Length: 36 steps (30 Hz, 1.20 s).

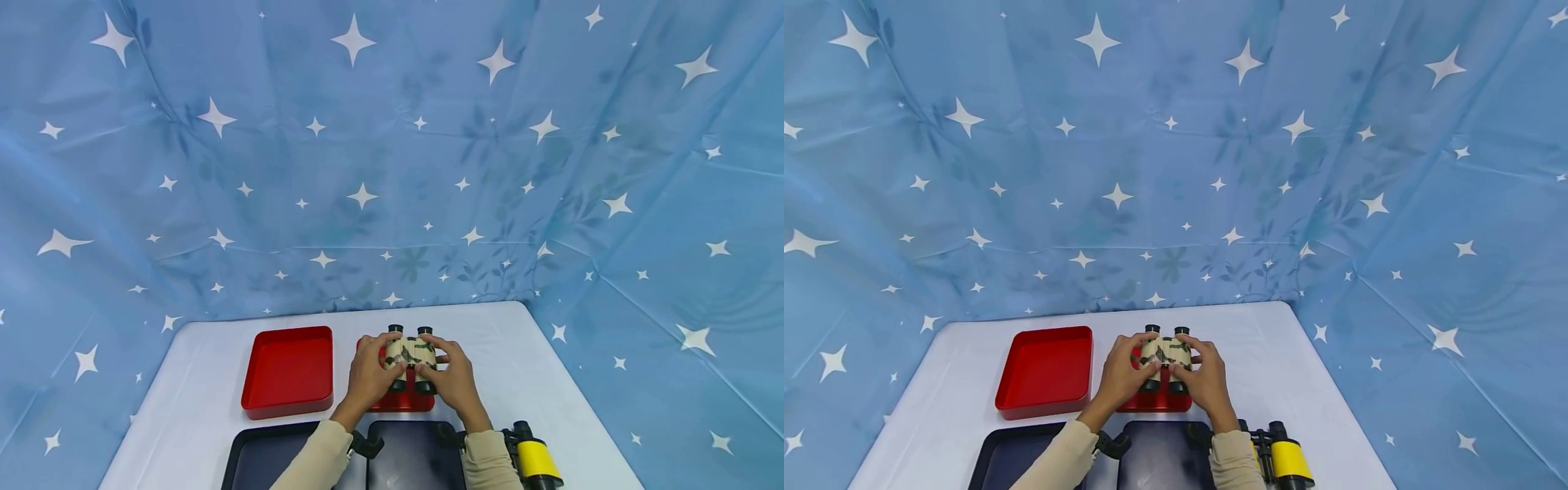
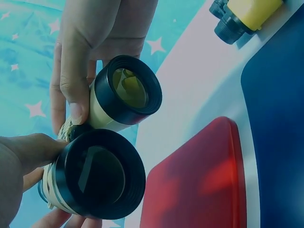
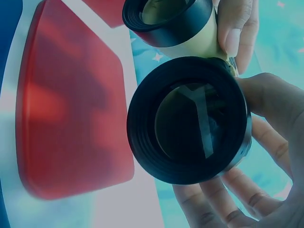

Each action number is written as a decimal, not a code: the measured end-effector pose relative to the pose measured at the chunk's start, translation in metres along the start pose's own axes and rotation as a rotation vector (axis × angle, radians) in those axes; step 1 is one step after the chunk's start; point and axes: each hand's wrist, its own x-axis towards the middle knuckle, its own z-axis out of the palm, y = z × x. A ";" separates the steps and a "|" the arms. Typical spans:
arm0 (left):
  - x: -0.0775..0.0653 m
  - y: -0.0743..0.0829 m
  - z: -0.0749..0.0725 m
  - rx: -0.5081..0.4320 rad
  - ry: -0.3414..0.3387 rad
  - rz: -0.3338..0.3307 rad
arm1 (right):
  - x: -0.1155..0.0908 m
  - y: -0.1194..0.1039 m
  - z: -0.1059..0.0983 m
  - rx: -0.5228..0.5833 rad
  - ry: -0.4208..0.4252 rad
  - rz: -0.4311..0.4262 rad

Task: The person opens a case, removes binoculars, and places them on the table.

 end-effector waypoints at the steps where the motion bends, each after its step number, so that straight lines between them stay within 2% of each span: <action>1: 0.000 0.000 0.001 -0.002 -0.003 0.004 | 0.000 0.000 -0.001 -0.002 0.003 0.009; 11: -0.001 0.005 0.012 -0.034 -0.022 0.018 | -0.001 0.009 -0.013 -0.038 0.017 0.027; 20: -0.003 0.009 0.015 -0.059 -0.048 0.047 | -0.003 0.012 -0.022 -0.061 0.009 0.040; 32: -0.001 0.014 0.033 -0.091 -0.069 0.089 | -0.005 0.024 -0.037 -0.069 0.010 0.050; 36: 0.001 0.014 0.040 -0.082 -0.092 0.084 | -0.005 0.030 -0.041 -0.085 0.006 0.056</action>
